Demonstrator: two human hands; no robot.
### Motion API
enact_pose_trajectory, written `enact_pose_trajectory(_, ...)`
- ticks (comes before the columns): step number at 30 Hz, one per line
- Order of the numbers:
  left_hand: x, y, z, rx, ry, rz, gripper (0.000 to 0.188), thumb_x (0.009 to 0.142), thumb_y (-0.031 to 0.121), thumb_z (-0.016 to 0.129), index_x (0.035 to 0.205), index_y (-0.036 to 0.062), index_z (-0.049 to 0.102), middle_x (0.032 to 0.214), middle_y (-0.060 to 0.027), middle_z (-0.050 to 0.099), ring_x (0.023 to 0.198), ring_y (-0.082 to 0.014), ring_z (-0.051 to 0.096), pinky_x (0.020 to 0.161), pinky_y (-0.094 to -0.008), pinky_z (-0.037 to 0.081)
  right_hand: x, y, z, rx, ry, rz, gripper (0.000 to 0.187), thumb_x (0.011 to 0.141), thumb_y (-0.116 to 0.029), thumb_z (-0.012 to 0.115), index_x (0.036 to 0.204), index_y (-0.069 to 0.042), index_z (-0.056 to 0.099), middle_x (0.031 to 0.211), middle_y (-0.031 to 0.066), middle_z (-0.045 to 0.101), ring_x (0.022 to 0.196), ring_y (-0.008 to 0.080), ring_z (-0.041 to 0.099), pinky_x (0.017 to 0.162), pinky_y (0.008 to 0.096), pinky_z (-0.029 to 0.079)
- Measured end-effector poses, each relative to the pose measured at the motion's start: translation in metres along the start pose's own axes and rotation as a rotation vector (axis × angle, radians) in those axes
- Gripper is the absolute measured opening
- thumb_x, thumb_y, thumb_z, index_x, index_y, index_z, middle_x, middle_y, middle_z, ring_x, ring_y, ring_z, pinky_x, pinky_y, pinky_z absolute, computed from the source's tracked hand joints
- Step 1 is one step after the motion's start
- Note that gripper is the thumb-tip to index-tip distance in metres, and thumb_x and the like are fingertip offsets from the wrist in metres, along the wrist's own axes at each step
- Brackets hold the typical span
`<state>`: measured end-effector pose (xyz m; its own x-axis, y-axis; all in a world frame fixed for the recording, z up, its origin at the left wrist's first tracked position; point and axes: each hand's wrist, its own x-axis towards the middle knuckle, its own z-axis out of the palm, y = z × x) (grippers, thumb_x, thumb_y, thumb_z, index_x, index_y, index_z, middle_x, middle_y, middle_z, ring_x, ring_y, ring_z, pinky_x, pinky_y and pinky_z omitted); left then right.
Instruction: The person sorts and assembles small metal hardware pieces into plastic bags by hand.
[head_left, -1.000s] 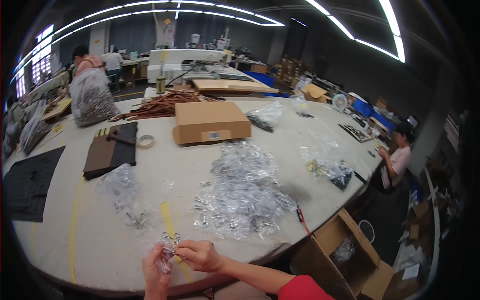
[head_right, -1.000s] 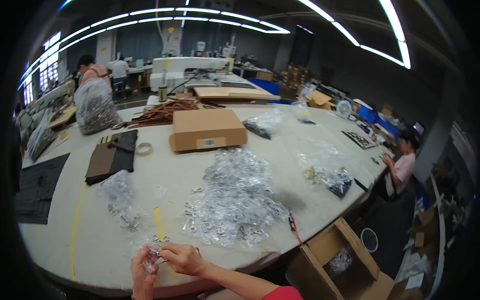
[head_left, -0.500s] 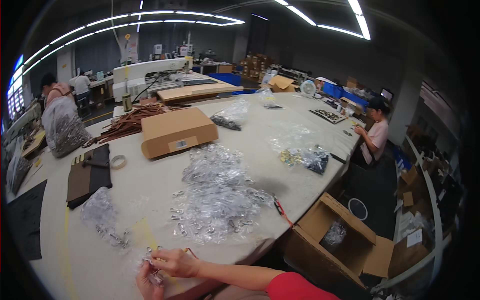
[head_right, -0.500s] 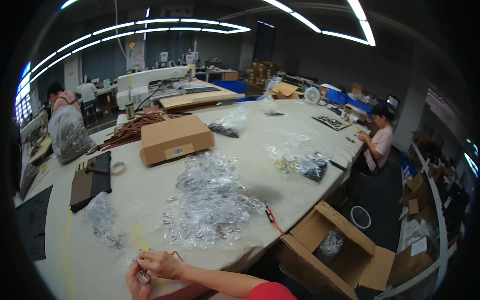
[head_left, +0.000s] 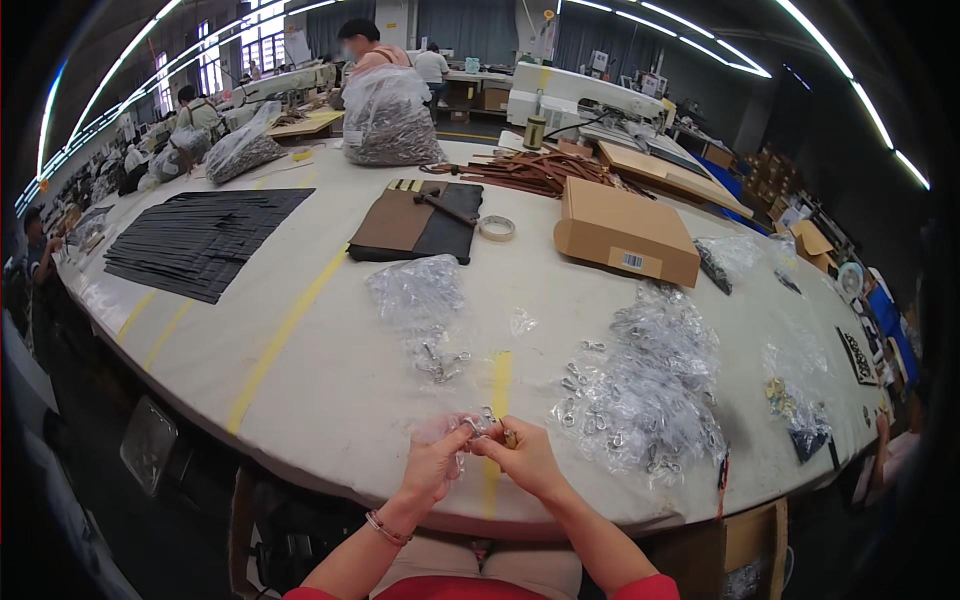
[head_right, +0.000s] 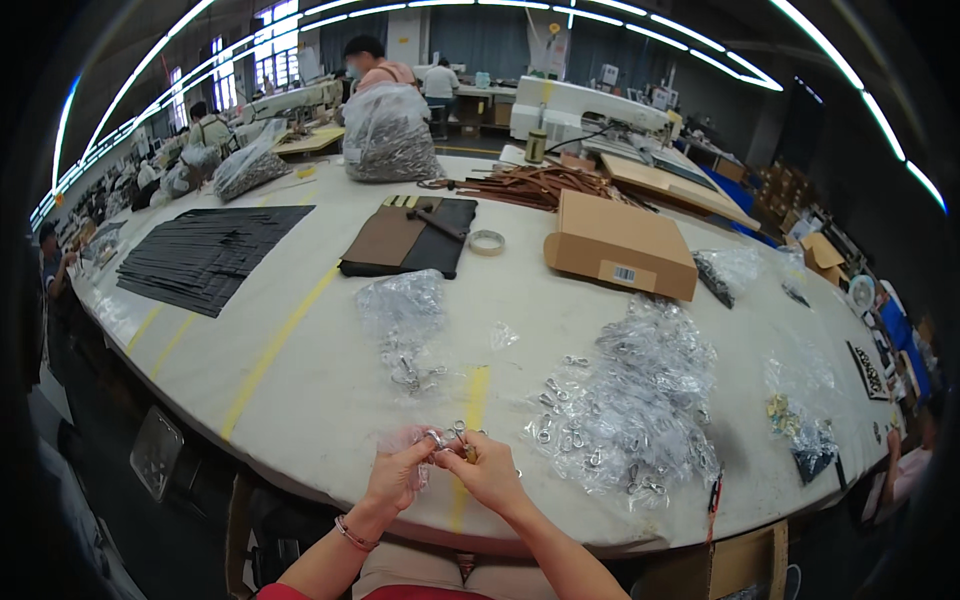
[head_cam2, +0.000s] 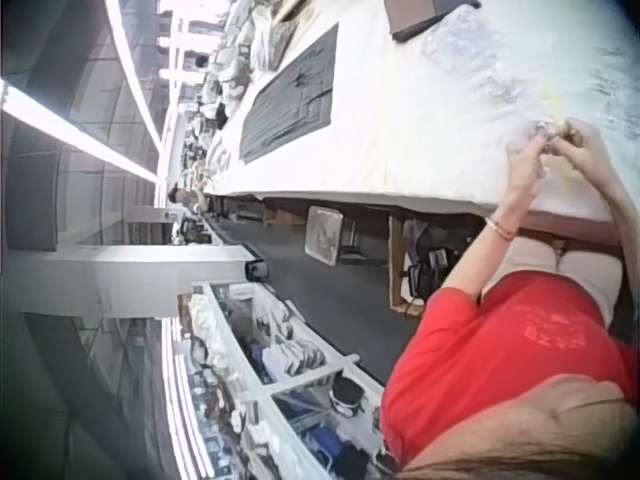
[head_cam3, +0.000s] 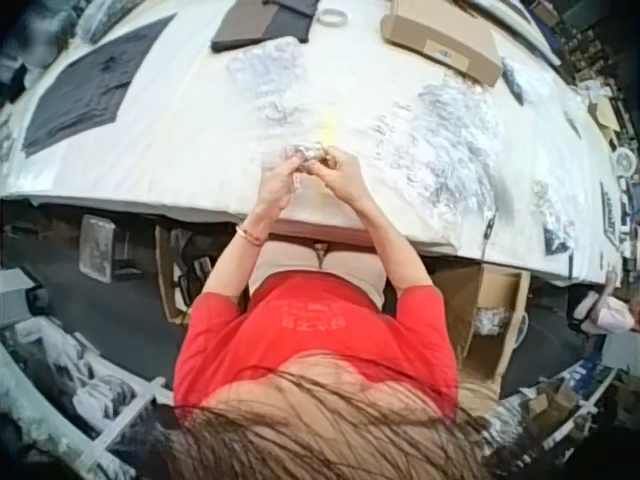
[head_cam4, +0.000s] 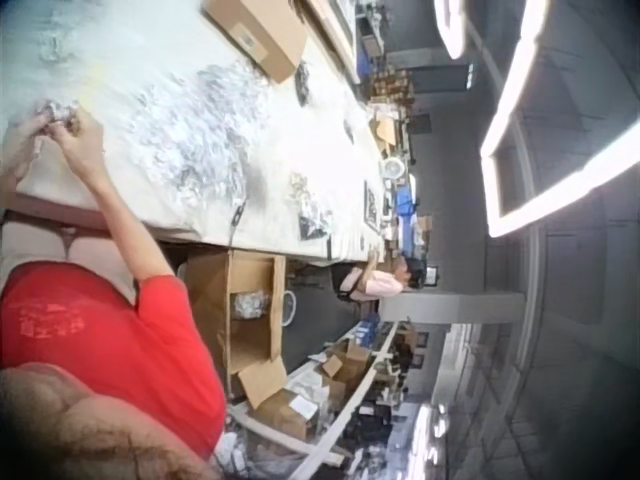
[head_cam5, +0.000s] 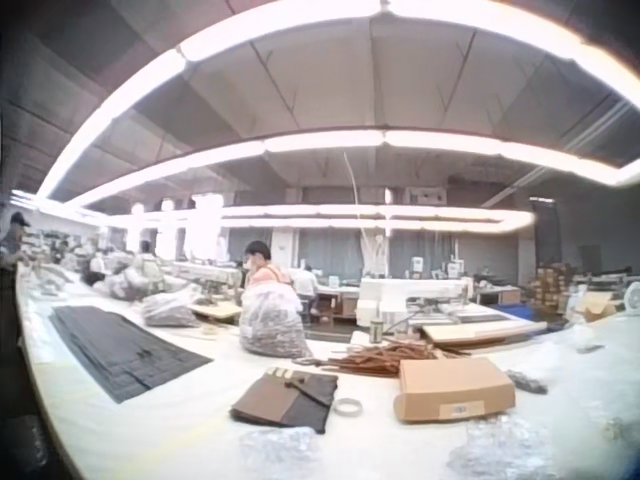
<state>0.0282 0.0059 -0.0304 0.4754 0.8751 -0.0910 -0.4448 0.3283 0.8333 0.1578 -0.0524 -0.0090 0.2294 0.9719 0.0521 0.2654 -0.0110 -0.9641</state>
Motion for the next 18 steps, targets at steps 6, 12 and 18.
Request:
enact_pose_trajectory(6,-0.003,0.006,-0.001,-0.130,-0.046,-0.099,0.013,0.079,0.009,0.056,0.087,-0.0008,0.057,0.071,-0.0050,0.058,0.056,-0.0103,0.053,0.046,-0.0198,0.040,0.000,-0.004,0.007,0.231,0.047,0.118,0.014,0.075,-0.011,0.062,0.075,0.003,0.058,0.066,0.0061,0.061,0.053,0.0065,0.050,0.051,0.0208,0.041)
enact_pose_trajectory(12,-0.005,0.006,-0.006,-0.284,-0.003,-0.235,0.008,0.079,0.007,0.055,0.082,-0.0001,0.058,0.074,-0.0062,0.059,0.061,-0.0126,0.055,0.053,-0.0226,0.043,-0.001,0.000,0.011,-0.018,-0.011,-0.123,0.010,0.075,-0.010,0.061,0.078,0.000,0.058,0.061,0.0020,0.057,0.048,0.0033,0.044,0.042,0.0169,0.035)
enact_pose_trajectory(18,-0.011,0.011,-0.004,-0.046,-0.058,-0.183,0.013,0.081,0.011,0.054,0.085,0.0005,0.059,0.075,-0.0055,0.060,0.061,-0.0113,0.056,0.046,-0.0215,0.040,0.005,-0.014,0.004,0.231,-0.029,0.064,0.011,0.076,-0.011,0.060,0.078,0.000,0.057,0.060,0.0027,0.057,0.047,0.0034,0.045,0.041,0.0166,0.033)
